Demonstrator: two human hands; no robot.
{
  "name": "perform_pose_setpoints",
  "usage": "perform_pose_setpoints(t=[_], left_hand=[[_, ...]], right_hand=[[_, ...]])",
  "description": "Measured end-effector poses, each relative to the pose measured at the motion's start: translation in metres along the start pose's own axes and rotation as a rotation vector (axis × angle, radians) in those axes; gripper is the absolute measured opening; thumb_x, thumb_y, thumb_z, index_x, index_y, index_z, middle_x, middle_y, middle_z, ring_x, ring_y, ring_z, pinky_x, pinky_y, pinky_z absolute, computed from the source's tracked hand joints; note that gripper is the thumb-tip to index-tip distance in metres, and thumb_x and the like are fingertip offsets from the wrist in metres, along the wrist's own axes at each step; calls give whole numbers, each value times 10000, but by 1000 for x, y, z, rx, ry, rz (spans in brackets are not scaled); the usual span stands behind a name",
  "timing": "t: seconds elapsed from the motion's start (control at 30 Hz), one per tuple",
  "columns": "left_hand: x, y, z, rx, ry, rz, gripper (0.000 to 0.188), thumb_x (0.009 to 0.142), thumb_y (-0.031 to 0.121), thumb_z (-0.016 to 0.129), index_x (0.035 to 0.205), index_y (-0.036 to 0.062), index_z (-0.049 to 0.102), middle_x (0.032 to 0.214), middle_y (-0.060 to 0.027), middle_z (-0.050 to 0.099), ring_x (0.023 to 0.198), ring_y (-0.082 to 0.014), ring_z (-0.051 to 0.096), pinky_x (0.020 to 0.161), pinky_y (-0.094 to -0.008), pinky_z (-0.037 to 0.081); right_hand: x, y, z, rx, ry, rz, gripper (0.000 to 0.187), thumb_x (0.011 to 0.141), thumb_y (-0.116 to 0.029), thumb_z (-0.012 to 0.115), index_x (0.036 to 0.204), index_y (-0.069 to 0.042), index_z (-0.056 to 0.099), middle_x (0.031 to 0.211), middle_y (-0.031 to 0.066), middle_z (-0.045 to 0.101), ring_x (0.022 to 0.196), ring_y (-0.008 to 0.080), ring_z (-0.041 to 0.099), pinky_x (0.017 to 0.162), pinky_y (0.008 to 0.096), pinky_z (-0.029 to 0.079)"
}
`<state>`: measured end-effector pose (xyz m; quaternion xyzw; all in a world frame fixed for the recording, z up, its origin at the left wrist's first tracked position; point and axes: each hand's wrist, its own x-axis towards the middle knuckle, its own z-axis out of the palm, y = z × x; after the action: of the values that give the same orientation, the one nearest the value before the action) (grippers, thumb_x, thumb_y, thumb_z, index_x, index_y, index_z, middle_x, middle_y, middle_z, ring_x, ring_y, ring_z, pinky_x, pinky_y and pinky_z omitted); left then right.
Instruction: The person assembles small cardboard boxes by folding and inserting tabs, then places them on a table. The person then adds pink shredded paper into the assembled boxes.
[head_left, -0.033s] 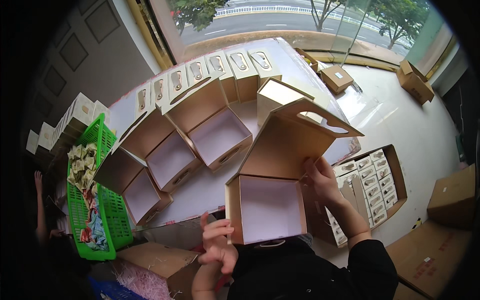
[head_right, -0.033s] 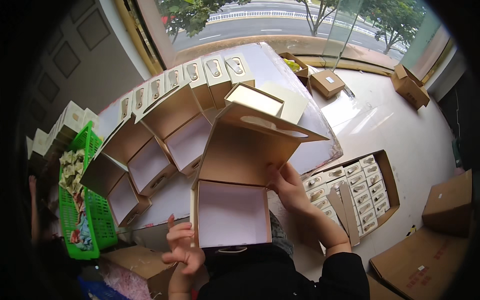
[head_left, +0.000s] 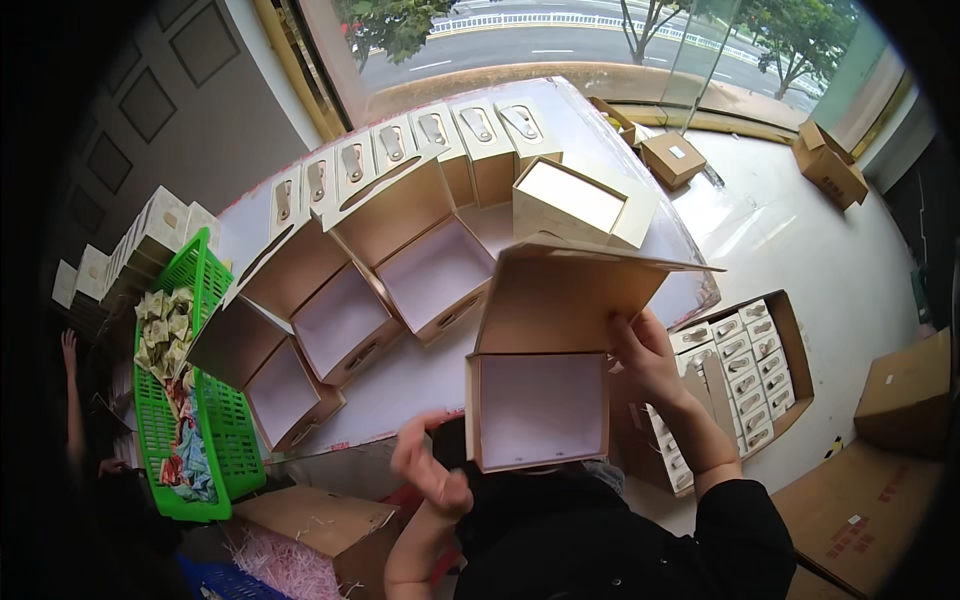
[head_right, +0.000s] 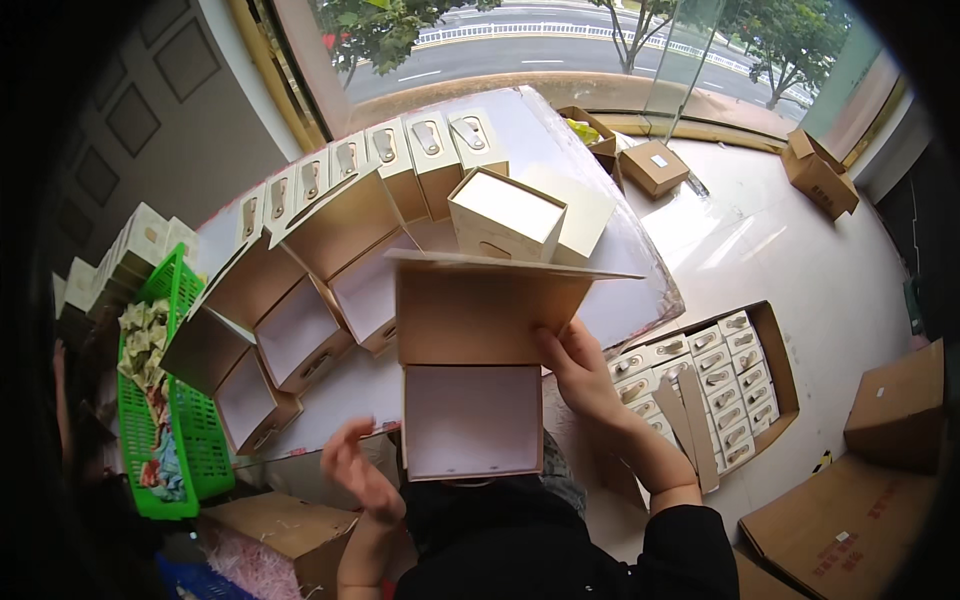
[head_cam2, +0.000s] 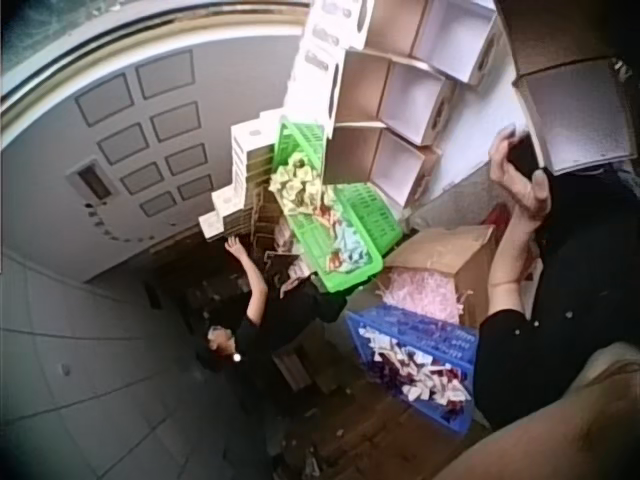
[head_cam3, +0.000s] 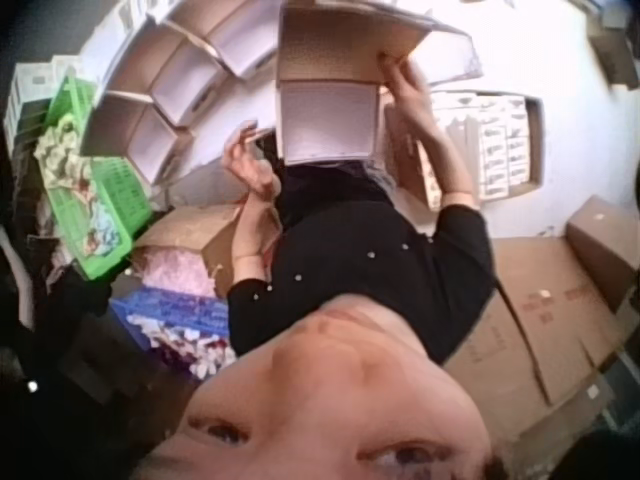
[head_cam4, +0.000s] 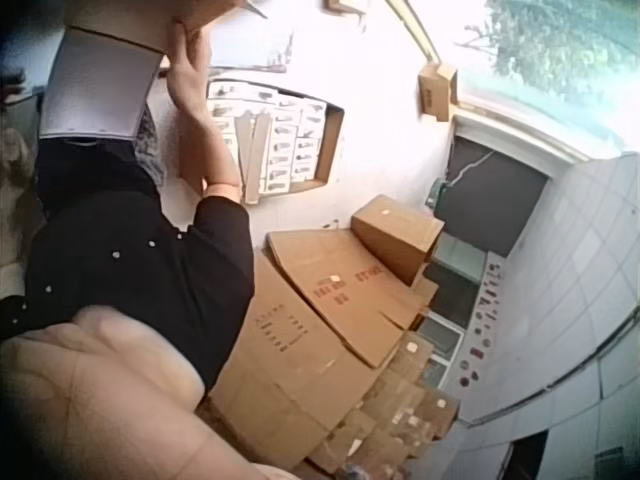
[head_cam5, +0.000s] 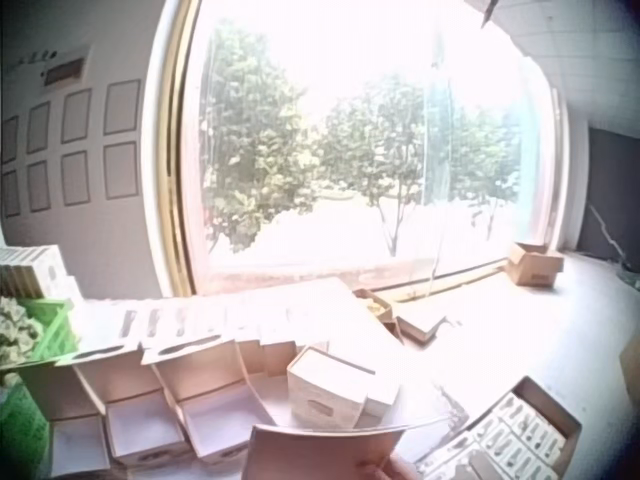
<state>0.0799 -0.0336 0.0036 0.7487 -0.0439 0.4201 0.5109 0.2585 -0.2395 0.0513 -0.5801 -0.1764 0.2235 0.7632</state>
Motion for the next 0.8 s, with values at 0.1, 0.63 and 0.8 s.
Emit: perform_pose_setpoints(t=[0.1,0.63,0.8], left_hand=[[28,11,15,-82,-120,-503,551,930,282,522,1337,-30,321,1230,-148,477,1035,-201,516,845,-293,412],[46,-18,45,-343,61,-594,307,1012,233,402,1164,-25,470,1007,-35,551,923,-100,487,857,-253,393],[70,-15,67,-282,20,-588,291,1010,220,405,1159,-20,475,974,-25,554,906,-93,485,846,-246,393]], right_hand=[[3,1,2,-330,-139,-104,261,976,-92,440,1206,23,481,1126,58,562,1050,118,506,915,274,410],[93,18,-43,-754,300,-517,891,667,-208,815,1368,25,318,1273,218,466,1178,332,473,977,417,399],[50,1,-52,-427,484,-509,765,718,-174,771,1322,40,352,1187,169,527,1042,256,584,869,372,515]])
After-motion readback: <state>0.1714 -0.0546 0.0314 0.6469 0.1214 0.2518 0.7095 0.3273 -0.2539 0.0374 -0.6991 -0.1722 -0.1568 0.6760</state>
